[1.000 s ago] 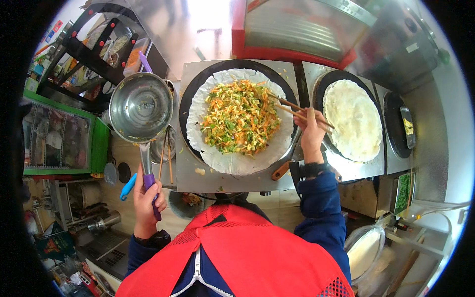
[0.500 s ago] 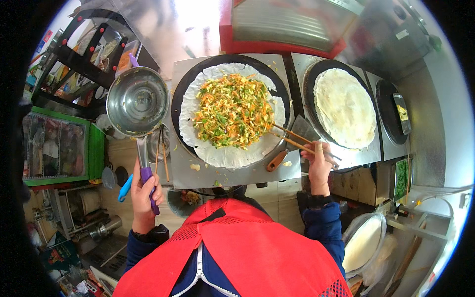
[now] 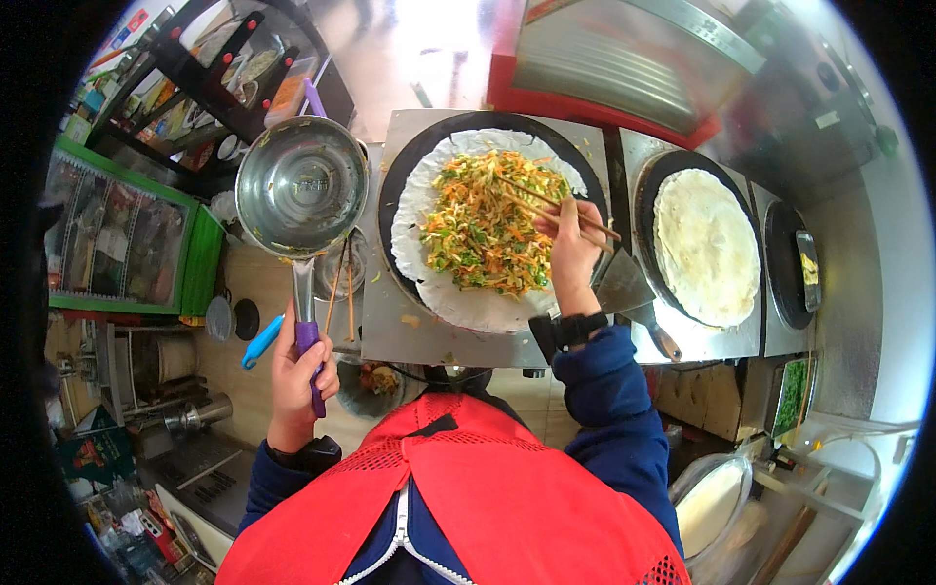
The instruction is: The person places a thin crepe on a flat griddle, adds fried egg pieces, then spoons seasonings and oil into a pan of mixed vegetables. The seasoned vegetables are poured onto the crepe and spread evenly with chopsticks.
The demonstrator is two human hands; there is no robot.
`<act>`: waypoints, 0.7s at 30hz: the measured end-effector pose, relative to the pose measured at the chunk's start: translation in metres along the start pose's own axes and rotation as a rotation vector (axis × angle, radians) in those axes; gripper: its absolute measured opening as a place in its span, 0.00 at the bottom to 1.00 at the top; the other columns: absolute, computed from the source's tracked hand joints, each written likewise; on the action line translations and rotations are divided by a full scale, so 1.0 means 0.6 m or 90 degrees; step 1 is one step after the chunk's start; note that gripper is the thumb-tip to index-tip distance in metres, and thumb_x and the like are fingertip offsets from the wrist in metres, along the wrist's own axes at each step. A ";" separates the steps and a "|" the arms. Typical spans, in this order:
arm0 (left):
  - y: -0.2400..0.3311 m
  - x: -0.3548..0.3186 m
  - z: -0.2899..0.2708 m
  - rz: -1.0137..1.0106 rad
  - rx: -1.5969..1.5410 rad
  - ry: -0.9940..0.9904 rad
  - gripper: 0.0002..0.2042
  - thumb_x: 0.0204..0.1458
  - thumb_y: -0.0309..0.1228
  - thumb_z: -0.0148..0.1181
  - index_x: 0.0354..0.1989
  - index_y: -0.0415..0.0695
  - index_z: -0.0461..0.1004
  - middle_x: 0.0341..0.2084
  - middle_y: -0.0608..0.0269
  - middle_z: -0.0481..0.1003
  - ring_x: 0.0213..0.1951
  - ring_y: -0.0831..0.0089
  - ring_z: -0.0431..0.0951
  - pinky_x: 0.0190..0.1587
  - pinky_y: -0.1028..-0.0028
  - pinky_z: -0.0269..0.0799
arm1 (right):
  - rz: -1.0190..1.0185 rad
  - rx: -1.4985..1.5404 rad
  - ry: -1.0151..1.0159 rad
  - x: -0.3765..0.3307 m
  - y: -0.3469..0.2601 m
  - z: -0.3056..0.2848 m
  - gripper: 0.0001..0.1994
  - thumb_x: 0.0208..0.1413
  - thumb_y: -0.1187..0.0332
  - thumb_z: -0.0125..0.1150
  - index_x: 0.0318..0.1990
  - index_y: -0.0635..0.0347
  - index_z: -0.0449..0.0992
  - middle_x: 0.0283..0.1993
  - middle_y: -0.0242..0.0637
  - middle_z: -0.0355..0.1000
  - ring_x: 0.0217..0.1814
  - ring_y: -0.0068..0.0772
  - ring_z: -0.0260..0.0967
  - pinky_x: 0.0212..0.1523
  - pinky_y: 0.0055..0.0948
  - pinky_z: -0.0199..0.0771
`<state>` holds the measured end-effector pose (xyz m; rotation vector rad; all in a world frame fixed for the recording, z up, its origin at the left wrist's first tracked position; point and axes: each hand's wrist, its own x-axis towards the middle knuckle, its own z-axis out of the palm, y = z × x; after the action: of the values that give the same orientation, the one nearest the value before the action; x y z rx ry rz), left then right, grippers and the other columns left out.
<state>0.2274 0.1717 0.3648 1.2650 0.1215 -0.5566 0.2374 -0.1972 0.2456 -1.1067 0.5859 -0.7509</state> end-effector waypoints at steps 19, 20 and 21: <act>0.011 -0.024 -0.032 0.010 -0.027 -0.004 0.38 0.57 0.19 0.48 0.73 0.56 0.40 0.29 0.64 0.65 0.17 0.82 0.62 0.16 0.80 0.58 | 0.020 -0.080 -0.115 -0.085 -0.017 0.000 0.09 0.65 0.65 0.52 0.41 0.64 0.69 0.33 0.42 0.75 0.27 0.32 0.76 0.29 0.25 0.79; 0.011 -0.024 -0.032 0.016 -0.027 -0.011 0.38 0.57 0.19 0.48 0.73 0.56 0.40 0.29 0.64 0.65 0.17 0.82 0.62 0.16 0.80 0.58 | 0.041 -0.109 -0.055 -0.091 -0.020 -0.006 0.09 0.66 0.65 0.52 0.41 0.63 0.69 0.33 0.42 0.75 0.28 0.31 0.76 0.29 0.24 0.79; 0.011 -0.023 -0.032 0.013 -0.023 -0.004 0.38 0.57 0.19 0.48 0.73 0.56 0.40 0.29 0.64 0.65 0.17 0.82 0.62 0.16 0.80 0.58 | 0.005 -0.098 -0.072 -0.097 -0.020 -0.010 0.10 0.66 0.65 0.52 0.40 0.64 0.69 0.33 0.43 0.75 0.28 0.32 0.77 0.29 0.25 0.79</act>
<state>0.2225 0.1951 0.3699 1.2289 0.1130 -0.5378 0.1938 -0.1580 0.2580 -1.2798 0.5583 -0.6404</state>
